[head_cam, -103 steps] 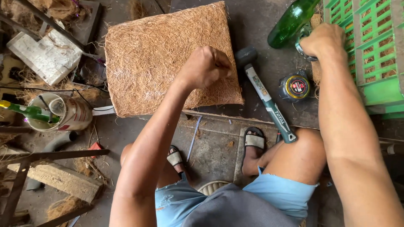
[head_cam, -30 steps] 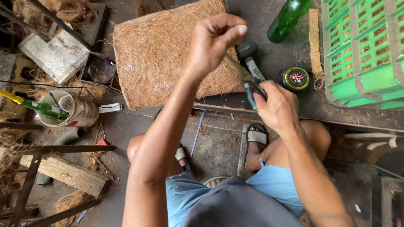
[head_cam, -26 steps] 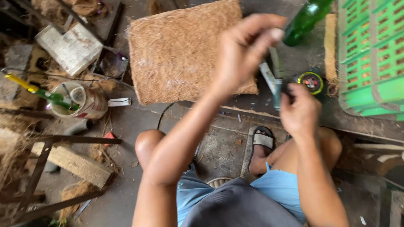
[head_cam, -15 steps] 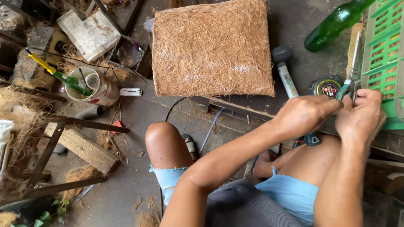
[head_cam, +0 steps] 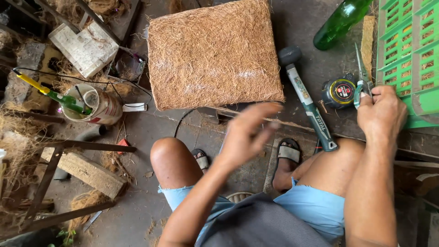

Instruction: Shaping a coir sheet into a bag using a bottle as a mold and trimming the edges with scissors

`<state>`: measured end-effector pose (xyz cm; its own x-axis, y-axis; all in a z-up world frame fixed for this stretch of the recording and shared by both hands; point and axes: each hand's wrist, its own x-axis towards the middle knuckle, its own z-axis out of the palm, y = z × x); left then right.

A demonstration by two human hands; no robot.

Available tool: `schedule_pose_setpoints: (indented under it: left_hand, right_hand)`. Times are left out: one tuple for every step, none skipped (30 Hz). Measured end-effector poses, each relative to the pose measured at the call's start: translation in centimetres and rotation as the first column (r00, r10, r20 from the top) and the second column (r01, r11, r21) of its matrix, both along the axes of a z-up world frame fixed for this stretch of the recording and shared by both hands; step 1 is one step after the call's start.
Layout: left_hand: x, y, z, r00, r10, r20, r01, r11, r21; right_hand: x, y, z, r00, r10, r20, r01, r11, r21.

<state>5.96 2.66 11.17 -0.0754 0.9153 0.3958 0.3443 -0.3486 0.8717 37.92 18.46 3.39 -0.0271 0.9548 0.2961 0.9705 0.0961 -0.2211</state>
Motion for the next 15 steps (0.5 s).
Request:
schedule_pose_setpoints:
  left_hand:
    - [-1.9,-0.9,0.0,1.000,0.002,-0.002,-0.002,1.000,-0.003]
    - [-3.6,-1.6,-0.1,0.982,0.185,0.030,-0.185,0.983,0.003]
    - [-5.4,-2.3,-0.1,0.930,0.361,0.062,-0.362,0.932,0.002]
    - [-7.4,-2.8,-0.7,0.930,0.361,0.061,-0.362,0.932,0.000]
    - [-9.4,-3.2,-1.3,0.860,0.509,0.041,-0.511,0.857,0.074]
    - [-11.5,-3.5,-1.9,0.766,0.642,0.036,-0.639,0.754,0.152]
    - [-12.8,-3.4,-2.6,0.767,0.641,0.037,-0.638,0.755,0.153]
    - [-14.2,-3.4,-3.3,0.711,0.698,0.085,-0.702,0.712,0.029]
    - [-15.7,-3.5,-4.0,0.646,0.753,0.123,-0.747,0.657,-0.099]
    - [-16.2,-3.3,-4.1,0.645,0.753,0.127,-0.748,0.657,-0.094]
    - [-16.7,-3.1,-4.3,0.700,0.699,0.147,-0.678,0.715,-0.170]
    - [-17.2,-3.0,-4.4,0.749,0.639,0.173,-0.596,0.765,-0.245]
    - [-17.4,-2.4,-4.6,0.748,0.640,0.176,-0.597,0.765,-0.243]
    - [-17.7,-1.9,-4.8,0.749,0.577,0.327,-0.489,0.814,-0.315]
    - [-18.0,-1.3,-4.9,0.718,0.510,0.473,-0.367,0.856,-0.365]
  right_hand:
    - [0.2,0.2,-0.5,1.000,0.002,-0.002,-0.002,1.000,-0.003]
    - [0.7,0.3,-0.8,1.000,-0.002,0.023,0.002,1.000,0.009]
    - [1.1,0.5,-1.1,0.999,-0.006,0.048,0.005,1.000,0.020]
    - [0.9,0.5,-1.1,0.999,-0.006,0.048,0.005,1.000,0.019]
    - [0.7,0.4,-1.0,0.999,-0.007,0.043,0.006,1.000,0.015]
    - [0.6,0.3,-0.8,0.999,-0.009,0.037,0.009,1.000,0.015]
    - [0.7,0.3,-0.9,0.999,-0.011,0.037,0.010,1.000,0.017]
    - [0.7,0.4,-1.0,0.999,-0.014,0.045,0.013,1.000,0.015]
    - [0.7,0.5,-1.0,0.998,-0.016,0.054,0.016,1.000,0.012]
    - [0.7,0.5,-1.0,0.998,-0.015,0.053,0.014,1.000,0.018]
    - [0.6,0.5,-1.0,0.998,-0.026,0.055,0.025,1.000,0.005]
    - [0.6,0.5,-1.0,0.998,-0.037,0.058,0.037,0.999,-0.011]
    - [0.8,0.2,-0.9,0.998,-0.035,0.059,0.036,0.999,-0.007]
    - [0.9,-0.1,-0.9,0.994,0.009,0.108,-0.019,0.996,0.089]
    - [1.0,-0.3,-0.8,0.986,0.050,0.161,-0.079,0.980,0.180]
